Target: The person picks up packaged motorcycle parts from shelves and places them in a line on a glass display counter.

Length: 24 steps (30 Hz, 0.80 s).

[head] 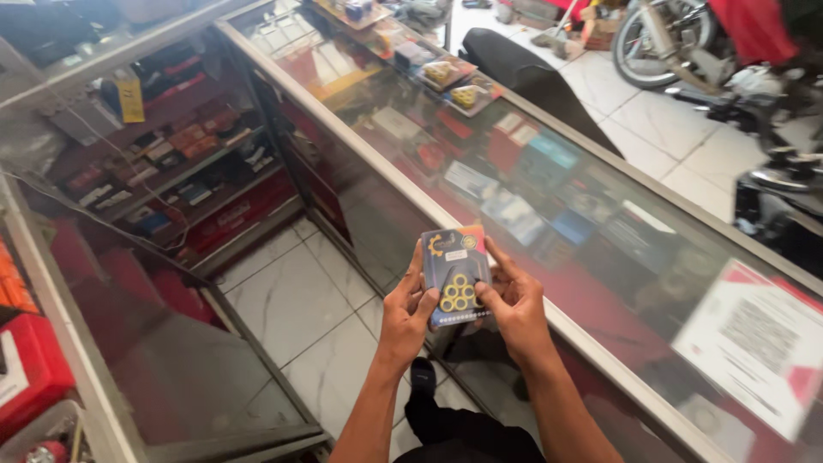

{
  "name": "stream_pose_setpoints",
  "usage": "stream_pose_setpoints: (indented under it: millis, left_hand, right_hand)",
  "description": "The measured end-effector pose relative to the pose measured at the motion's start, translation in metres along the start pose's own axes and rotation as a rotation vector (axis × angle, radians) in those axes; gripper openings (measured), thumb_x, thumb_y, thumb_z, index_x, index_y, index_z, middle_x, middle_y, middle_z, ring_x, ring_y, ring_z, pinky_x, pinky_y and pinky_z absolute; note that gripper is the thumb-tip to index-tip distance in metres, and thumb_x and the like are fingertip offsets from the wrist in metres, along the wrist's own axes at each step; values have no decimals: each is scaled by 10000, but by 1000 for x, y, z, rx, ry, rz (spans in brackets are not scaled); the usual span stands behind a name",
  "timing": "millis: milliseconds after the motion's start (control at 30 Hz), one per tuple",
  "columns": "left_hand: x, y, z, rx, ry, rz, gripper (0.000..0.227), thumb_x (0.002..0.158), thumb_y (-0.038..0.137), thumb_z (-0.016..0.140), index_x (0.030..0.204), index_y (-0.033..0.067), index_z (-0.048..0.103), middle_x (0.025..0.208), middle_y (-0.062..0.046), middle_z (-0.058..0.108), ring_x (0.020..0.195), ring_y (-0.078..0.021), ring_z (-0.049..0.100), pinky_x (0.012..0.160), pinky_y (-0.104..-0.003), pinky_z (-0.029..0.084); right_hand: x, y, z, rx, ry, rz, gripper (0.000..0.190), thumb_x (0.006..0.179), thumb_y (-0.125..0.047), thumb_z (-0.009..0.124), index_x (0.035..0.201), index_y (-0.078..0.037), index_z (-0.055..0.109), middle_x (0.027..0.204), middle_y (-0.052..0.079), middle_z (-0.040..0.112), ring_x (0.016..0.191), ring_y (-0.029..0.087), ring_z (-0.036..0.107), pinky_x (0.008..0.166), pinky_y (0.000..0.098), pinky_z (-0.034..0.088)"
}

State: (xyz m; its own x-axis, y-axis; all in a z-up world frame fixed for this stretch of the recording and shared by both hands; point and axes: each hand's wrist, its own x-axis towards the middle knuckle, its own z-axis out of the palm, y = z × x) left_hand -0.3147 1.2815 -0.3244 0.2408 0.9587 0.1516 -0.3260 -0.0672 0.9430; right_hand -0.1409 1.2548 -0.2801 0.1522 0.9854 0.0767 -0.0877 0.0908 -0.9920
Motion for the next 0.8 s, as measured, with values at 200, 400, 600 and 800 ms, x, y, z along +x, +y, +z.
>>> stream_pose_setpoints:
  millis: [200, 400, 600, 800]
  left_hand:
    - [68, 9, -31, 30, -9, 16, 729, 991, 36, 564, 1654, 133, 276, 1047, -4, 647, 903, -71, 642, 731, -209, 529]
    - [146, 23, -45, 156, -161, 110, 763, 1005, 94, 653, 1661, 83, 264, 1134, -41, 683, 990, -80, 645, 893, -251, 555]
    - [191, 42, -47, 238, -243, 17, 895, 935, 133, 715, 1665, 101, 198, 1233, -64, 680, 928, -85, 635, 833, -267, 561]
    - [218, 48, -59, 208, -249, 55, 882, 941, 79, 689, 1666, 101, 187, 1315, -96, 673, 1045, -101, 673, 925, -281, 564]
  right_hand:
    - [69, 6, 31, 91, 50, -77, 693, 885, 82, 628, 1555, -16, 480, 1002, 86, 586, 868, 136, 671, 718, 270, 560]
    - [123, 9, 39, 151, 145, -168, 671, 899, 83, 613, 1546, -4, 458, 1012, 60, 585, 901, 128, 685, 733, 270, 596]
    - [163, 17, 48, 220, 251, -158, 679, 896, 84, 608, 1552, -16, 463, 978, 66, 580, 771, 130, 668, 494, 259, 558]
    - [187, 13, 67, 206, 281, -127, 680, 889, 77, 604, 1542, -43, 458, 1004, 66, 587, 821, 146, 715, 494, 260, 593]
